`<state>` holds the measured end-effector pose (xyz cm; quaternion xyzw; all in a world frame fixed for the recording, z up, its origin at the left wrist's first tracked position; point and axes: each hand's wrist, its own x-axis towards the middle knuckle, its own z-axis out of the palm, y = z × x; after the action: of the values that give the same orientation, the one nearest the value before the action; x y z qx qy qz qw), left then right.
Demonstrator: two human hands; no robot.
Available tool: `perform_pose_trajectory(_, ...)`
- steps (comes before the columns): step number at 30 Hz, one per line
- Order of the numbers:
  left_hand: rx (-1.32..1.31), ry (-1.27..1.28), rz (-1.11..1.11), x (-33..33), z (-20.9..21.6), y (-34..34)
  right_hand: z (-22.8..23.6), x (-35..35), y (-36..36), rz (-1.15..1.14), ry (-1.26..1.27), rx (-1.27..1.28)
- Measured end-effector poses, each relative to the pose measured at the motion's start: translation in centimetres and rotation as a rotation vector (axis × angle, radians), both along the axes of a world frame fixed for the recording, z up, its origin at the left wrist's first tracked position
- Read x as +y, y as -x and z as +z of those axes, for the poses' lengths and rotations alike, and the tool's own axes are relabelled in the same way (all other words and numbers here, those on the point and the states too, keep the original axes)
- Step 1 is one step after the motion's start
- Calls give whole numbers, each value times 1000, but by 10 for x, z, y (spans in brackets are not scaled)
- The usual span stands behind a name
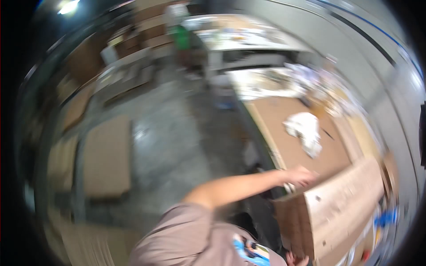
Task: The person applies numbered circular labels to the edges of a stack of curved wood panels and then wipes the surface of a panel with a cloth dampened from a bottle.
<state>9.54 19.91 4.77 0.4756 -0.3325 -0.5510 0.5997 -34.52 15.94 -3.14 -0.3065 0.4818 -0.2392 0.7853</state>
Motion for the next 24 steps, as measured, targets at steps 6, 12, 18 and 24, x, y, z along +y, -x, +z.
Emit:
perform_pose_trajectory(6, -277, -266, -158, -19, 18, -71, 1, 45, -71, -391, -119, 34)
perform_pose_trajectory(12, -357, -240, -316, -129, 36, -86, 23, 61, -95, -619, -41, -1)
perform_pose_trajectory(18, -681, 6, -444, -333, 56, -97, 27, 84, -138, -1085, 34, -263)
perform_pose_trajectory(24, -787, 132, -528, -545, 66, -26, 47, 106, -198, -1438, 59, -167)
